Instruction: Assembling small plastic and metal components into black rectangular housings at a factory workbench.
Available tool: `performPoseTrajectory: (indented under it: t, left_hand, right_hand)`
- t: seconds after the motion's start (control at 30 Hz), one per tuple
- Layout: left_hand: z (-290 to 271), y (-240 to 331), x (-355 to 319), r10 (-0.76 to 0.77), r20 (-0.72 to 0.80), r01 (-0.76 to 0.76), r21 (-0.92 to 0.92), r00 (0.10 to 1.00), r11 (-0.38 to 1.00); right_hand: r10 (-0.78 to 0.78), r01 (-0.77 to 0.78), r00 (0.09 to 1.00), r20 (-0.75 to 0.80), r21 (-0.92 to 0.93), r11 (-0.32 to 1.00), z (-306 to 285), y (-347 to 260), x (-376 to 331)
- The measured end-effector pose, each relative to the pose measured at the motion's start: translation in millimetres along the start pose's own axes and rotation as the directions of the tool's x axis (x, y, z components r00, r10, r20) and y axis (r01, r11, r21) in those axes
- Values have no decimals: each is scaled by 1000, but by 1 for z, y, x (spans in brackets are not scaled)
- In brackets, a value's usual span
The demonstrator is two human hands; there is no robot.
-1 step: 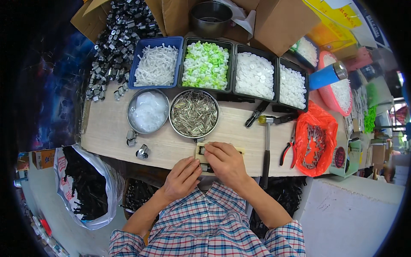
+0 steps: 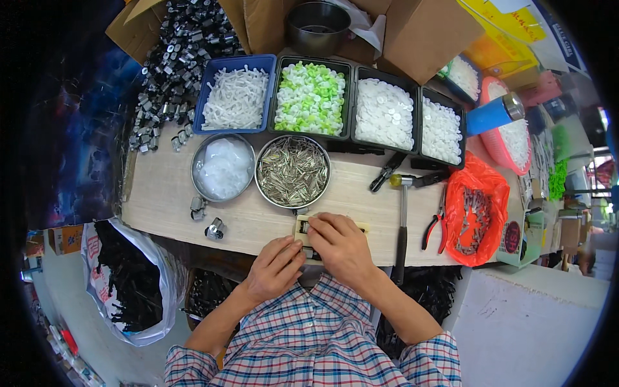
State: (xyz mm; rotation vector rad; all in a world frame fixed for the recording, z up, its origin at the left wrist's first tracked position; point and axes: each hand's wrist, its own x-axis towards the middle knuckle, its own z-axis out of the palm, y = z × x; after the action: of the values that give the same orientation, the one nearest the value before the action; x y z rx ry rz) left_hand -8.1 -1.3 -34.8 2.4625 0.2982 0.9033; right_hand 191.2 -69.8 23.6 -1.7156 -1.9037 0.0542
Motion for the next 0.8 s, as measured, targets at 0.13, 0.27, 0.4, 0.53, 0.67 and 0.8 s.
performPoseTrajectory:
  t: [0.13,0.27,0.4,0.53,0.67,0.8]
  left_hand:
    - [-3,-6,12,84,9,-84,9,996,996]
    - [2,-15,4,143,-13,-142,53,990,988]
    - [4,-7,-3,89,-32,-84,128,996,988]
    - [4,0,6,48,-42,-42,131,998,990]
    - [3,-3,13,56,-32,-53,77,998,996]
    - [8,-5,2,38,-46,-34,75,998,997]
  right_hand:
    - [-43,50,996,80,-90,995,-27,10,42]
    - [89,-84,971,-222,33,996,-4,77,122]
    - [203,-223,924,-325,-25,975,27,123,178]
    - [277,-338,917,-286,-190,922,36,136,193]
    - [174,-203,908,-381,-35,979,22,112,172]
    - [240,-172,907,-346,215,961,5,71,97]
